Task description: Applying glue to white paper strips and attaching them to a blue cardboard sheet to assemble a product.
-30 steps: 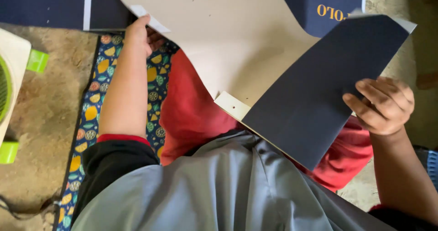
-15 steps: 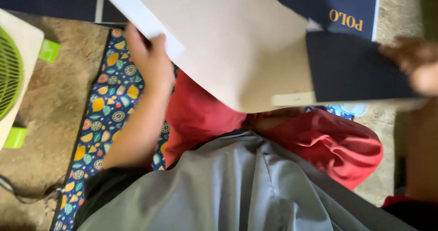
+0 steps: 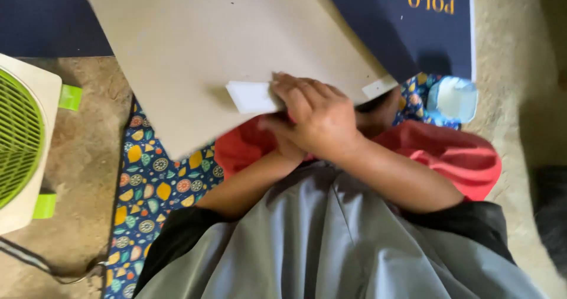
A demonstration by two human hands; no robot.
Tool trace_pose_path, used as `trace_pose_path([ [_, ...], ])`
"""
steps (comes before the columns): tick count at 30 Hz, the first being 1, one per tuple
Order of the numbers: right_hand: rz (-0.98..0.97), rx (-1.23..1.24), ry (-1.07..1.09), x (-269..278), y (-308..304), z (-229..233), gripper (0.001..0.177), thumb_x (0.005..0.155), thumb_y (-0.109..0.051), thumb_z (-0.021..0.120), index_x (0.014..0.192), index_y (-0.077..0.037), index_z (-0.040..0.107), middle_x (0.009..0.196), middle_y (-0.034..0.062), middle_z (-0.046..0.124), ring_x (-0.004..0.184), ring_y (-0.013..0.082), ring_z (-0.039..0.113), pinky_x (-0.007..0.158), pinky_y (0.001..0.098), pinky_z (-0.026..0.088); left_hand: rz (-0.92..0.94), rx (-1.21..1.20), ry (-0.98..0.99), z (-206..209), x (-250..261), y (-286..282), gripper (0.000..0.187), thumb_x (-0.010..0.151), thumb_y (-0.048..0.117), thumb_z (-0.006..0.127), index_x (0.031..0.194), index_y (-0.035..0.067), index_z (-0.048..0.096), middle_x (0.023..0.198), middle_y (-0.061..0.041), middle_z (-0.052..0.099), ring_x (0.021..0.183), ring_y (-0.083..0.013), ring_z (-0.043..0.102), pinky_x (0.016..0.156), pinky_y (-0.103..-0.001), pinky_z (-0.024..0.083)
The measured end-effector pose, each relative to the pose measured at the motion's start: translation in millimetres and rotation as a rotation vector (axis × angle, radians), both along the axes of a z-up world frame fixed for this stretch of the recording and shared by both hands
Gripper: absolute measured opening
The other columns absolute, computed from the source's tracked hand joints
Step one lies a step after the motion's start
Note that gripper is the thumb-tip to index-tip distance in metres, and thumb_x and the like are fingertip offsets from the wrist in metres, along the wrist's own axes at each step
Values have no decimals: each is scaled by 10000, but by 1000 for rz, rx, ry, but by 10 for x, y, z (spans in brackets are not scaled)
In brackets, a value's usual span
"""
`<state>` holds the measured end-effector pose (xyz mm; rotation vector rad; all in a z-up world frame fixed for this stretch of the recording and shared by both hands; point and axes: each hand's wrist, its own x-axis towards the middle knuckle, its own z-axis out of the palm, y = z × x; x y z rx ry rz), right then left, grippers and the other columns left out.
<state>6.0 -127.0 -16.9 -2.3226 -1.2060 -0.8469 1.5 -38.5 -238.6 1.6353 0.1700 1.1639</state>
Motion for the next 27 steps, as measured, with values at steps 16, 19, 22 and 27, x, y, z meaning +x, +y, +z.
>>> trace_pose_path([
  [16, 312, 206, 637, -486, -1712, 595, 215, 973, -160, 604, 1024, -57, 785, 1143, 164, 755, 968, 323, 774, 840, 395, 626, 373, 950, 124, -437, 497, 3159, 291, 1052, 338, 708, 1279, 226, 564, 1171, 24, 605, 1057, -191, 611, 927, -356, 511],
  [19, 300, 287, 786, -547, -2218, 599, 345, 951, -291, 585, 1069, 2, 724, 1196, 211, 714, 1115, 360, 750, 1041, 467, 616, 473, 1111, 143, -378, 609, 3672, 222, 1096, 390, 681, 1259, 267, 591, 1149, 56, 615, 1028, -175, 613, 904, -349, 511],
  [22, 230, 441, 891, -544, -2908, 542, 414, 879, -345, 661, 1083, 14, 696, 1211, 223, 695, 1207, 416, 728, 1175, 566, 604, 568, 1274, 147, -177, 794, 3927, 169, 1141, 442, 653, 1238, 308, 618, 1126, 89, 625, 1000, -158, 615, 881, -342, 512],
  [27, 137, 598, 1007, -499, -3654, 427, 360, 868, -317, 698, 1083, -29, 699, 1201, 168, 704, 1202, 366, 726, 1158, 533, 605, 677, 1575, 186, 125, 953, 4190, 163, 1215, 528, 606, 1205, 376, 662, 1089, 142, 642, 952, -130, 618, 843, -331, 513],
])
